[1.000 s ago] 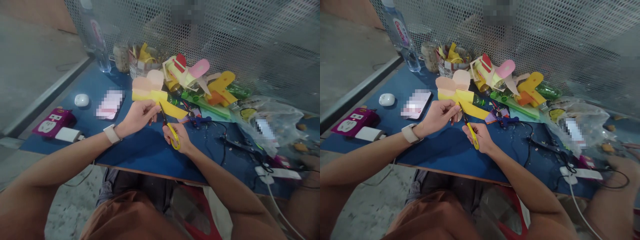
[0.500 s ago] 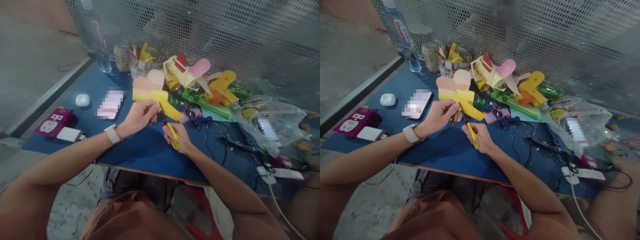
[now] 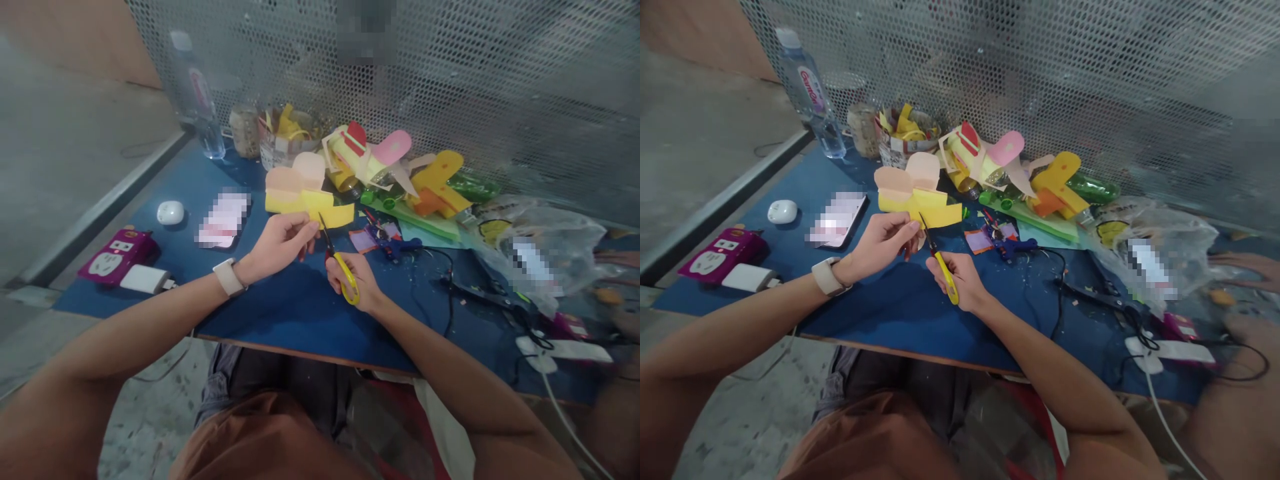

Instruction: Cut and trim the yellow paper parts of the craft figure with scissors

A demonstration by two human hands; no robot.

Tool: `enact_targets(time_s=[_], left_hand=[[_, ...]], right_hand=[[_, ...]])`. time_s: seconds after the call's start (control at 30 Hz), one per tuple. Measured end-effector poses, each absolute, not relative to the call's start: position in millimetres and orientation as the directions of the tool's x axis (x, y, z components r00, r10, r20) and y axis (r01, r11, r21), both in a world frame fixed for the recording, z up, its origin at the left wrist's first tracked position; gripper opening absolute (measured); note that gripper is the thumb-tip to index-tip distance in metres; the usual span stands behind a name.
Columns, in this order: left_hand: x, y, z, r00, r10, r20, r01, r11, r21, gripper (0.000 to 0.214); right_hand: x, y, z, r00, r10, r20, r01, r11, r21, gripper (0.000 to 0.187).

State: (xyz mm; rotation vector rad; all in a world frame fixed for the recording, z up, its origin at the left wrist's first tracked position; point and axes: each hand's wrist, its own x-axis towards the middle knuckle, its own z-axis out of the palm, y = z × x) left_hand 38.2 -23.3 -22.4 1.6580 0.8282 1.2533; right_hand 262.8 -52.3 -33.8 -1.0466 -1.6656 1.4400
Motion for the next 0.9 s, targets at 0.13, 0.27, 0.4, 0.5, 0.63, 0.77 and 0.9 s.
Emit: enact_targets(time_s=[0.13,0.27,0.4,0.5,0.63,0.77,0.9], left_hand=[[39.7,-24.8,-24.0,0.282,0.884,0.374,-0.016,-0.385,0.923,0.051],[39.5,-26.9,-28.1,0.285,0.882,0.376,0.017,-0.397,0.918,0.055],[37.4,-26.4,-26.6,0.188,0.894,0.407,0.007,-0.416,0.909,0.05],[37.1,-22.7,-25.0,0.081,0.895,0.438,-0.02,-0.438,0.899,0.036],[38.2,-18.5,-24.6,0.053,0.891,0.451,-0.032,-0.45,0.892,0.032],[38.5,-18.8,-22.9,0.073,0.889,0.451,-0.039,-0.45,0.892,0.033],[38.9,-19.1,-21.5,0.095,0.896,0.434,-0.081,-0.428,0.9,0.034]], right_hand=[[262.8,-51.8,-33.2,-0.451,0.892,0.014,0.125,0.079,-0.989,0.088],[264.2,-51.2,-33.8,-0.473,0.881,0.027,0.13,0.1,-0.986,0.087],[265.3,-51.4,-36.3,-0.486,0.873,0.025,0.142,0.107,-0.984,0.086],[264.6,-51.6,-36.4,-0.491,0.871,0.016,0.145,0.1,-0.984,0.088],[263.3,-51.2,-35.1,-0.492,0.871,0.0,0.124,0.07,-0.99,0.088],[263.3,-50.2,-35.3,-0.482,0.876,0.025,0.107,0.087,-0.99,0.088],[263.2,-49.7,-34.8,-0.476,0.879,0.016,0.116,0.08,-0.99,0.089]])
